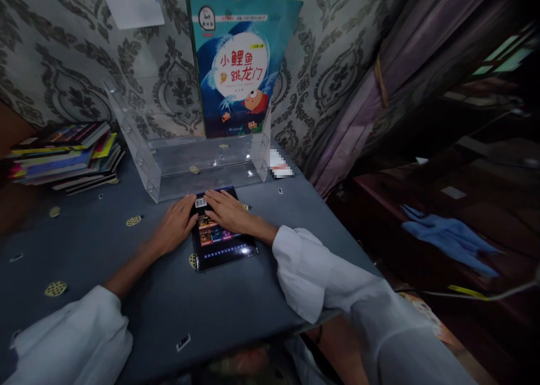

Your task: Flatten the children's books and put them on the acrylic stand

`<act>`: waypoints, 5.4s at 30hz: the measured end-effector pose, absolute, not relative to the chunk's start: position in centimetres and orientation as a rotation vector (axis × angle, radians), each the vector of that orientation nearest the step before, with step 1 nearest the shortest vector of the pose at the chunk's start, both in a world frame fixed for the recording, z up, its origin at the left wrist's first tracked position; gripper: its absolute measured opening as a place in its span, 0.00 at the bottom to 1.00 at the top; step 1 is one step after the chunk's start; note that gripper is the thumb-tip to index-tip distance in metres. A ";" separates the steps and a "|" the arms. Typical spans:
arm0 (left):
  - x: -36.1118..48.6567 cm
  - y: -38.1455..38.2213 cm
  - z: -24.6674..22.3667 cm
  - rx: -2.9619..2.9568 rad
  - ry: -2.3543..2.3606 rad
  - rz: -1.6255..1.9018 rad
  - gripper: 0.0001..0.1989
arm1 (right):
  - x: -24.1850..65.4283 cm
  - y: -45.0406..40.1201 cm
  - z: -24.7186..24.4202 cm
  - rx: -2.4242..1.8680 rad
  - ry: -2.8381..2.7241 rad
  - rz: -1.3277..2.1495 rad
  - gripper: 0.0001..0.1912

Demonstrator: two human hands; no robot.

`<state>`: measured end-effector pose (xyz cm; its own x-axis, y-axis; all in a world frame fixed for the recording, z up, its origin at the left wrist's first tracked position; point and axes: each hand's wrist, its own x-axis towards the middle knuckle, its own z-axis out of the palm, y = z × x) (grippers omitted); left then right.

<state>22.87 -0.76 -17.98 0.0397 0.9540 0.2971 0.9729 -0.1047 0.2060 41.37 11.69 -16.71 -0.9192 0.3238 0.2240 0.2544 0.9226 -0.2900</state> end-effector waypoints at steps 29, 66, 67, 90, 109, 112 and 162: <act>28.0 6.5 -16.7 -2.496 -1.839 -0.376 0.22 | 46.7 14.0 -19.3 -0.663 -2.495 0.430 0.19; 28.5 6.1 -16.2 -2.772 -1.656 -0.334 0.24 | 51.2 10.3 -18.9 -0.535 -2.587 0.608 0.24; 28.5 6.1 -16.2 -2.778 -1.664 -0.330 0.24 | 51.2 10.3 -18.9 -0.541 -2.592 0.605 0.24; 28.8 5.6 -16.9 -2.784 -1.627 -0.372 0.24 | 55.2 6.7 -17.4 -0.397 -2.683 0.706 0.39; 27.5 7.5 -16.4 -2.697 -1.625 -0.296 0.23 | 55.2 7.3 -18.3 -0.338 -2.645 0.705 0.40; 27.6 7.4 -16.4 -2.689 -1.651 -0.299 0.24 | 55.1 7.4 -18.5 -0.350 -2.643 0.720 0.38; 31.9 0.2 -15.1 -2.898 -1.340 -0.307 0.24 | 55.1 4.3 -17.5 -0.452 -2.533 0.077 0.14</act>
